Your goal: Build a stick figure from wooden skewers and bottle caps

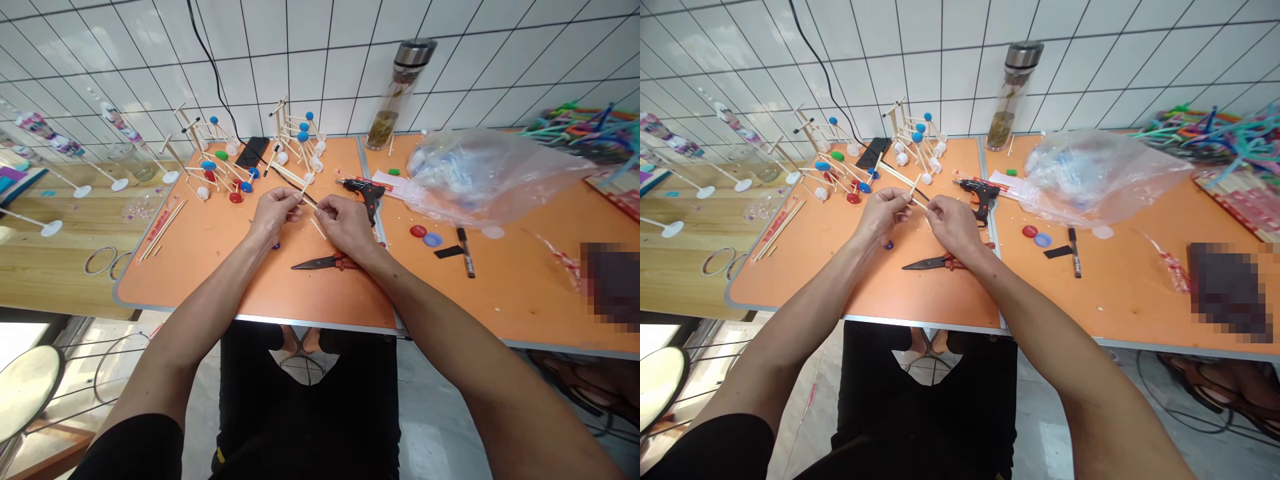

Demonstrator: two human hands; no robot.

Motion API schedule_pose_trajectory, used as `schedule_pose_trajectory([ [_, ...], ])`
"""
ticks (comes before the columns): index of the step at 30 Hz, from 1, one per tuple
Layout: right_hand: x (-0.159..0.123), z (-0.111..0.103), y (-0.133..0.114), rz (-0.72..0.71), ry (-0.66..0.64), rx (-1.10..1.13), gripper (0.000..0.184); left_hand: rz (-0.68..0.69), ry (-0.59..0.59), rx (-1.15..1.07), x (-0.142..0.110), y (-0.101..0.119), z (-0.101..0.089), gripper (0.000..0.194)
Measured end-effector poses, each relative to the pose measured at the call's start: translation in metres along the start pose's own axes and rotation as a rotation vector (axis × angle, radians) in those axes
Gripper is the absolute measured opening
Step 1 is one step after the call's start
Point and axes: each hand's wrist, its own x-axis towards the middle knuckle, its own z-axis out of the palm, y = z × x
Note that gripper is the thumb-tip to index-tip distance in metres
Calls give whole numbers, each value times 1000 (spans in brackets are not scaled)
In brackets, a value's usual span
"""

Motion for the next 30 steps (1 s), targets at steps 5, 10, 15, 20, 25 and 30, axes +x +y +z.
schedule_pose_trajectory([
  [5, -1, 0, -1, 9, -20, 1, 9, -2, 12, 31, 0, 0, 1, 23],
  [10, -2, 2, -7, 29, -27, 23, 11, 13, -42, 44, -1, -3, 1, 18],
  [15, -4, 6, -12, 58, -49, 59, 12, 35, -65, 71, 0, -6, 2, 17],
  [20, -4, 4, -12, 83, -73, 97, 9, 54, -63, 74, 0, -3, 2, 18],
  [25, 5, -7, -3, 153, 16, 173, 26, 66, -84, 119, 0, 7, -2, 20],
  [30, 13, -14, 4, 156, 16, 314, 32, 33, -202, 224, -2, 16, -7, 15],
])
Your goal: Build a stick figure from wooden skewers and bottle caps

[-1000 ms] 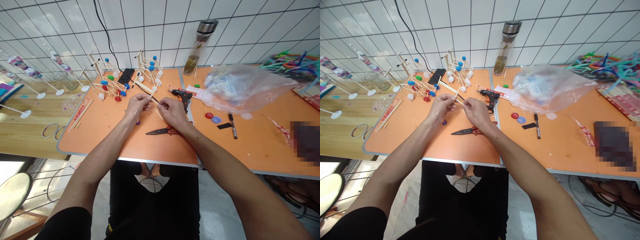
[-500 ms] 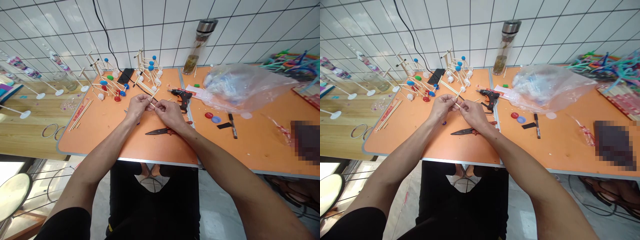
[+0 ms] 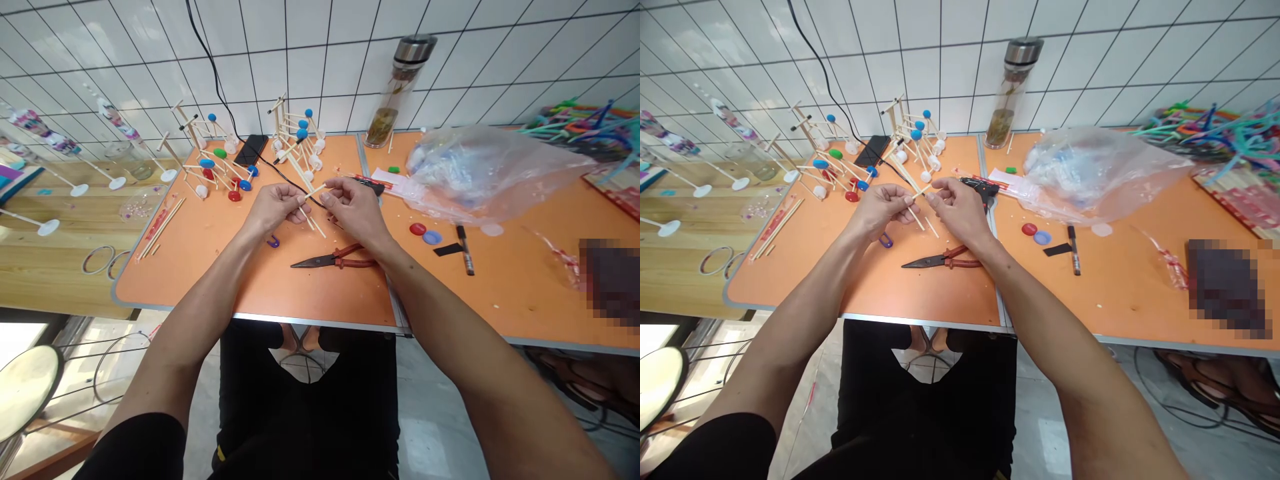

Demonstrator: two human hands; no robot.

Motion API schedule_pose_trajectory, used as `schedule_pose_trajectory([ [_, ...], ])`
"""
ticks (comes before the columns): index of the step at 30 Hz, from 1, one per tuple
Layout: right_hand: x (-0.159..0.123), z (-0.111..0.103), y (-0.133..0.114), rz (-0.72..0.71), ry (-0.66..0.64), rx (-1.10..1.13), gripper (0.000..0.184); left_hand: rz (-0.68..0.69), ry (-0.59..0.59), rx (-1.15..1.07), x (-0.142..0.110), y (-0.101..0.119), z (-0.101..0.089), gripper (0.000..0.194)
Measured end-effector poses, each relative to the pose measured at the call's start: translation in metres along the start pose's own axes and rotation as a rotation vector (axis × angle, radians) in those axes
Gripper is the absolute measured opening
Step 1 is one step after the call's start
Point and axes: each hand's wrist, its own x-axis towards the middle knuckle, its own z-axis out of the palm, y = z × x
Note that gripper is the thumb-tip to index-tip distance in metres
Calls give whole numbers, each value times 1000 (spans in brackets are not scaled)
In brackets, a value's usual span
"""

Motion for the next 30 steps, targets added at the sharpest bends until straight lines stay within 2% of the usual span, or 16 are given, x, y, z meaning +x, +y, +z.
schedule_pose_trajectory([
  [6, -3, 2, -7, 16, -79, 94, 22, -66, -156, 108, -4, 4, -5, 13],
  [16, -5, 3, -10, 90, -91, 94, 11, -27, -180, 221, -4, 1, -7, 16],
  [25, -6, 4, -11, 112, -174, 100, 15, -28, -197, 287, -2, -4, -5, 20],
  [28, -4, 4, -10, 133, -146, 126, 15, -12, -197, 280, -3, -3, -6, 18],
  [30, -3, 3, -8, 139, -108, 154, 15, -9, -186, 247, -2, -2, -6, 26],
])
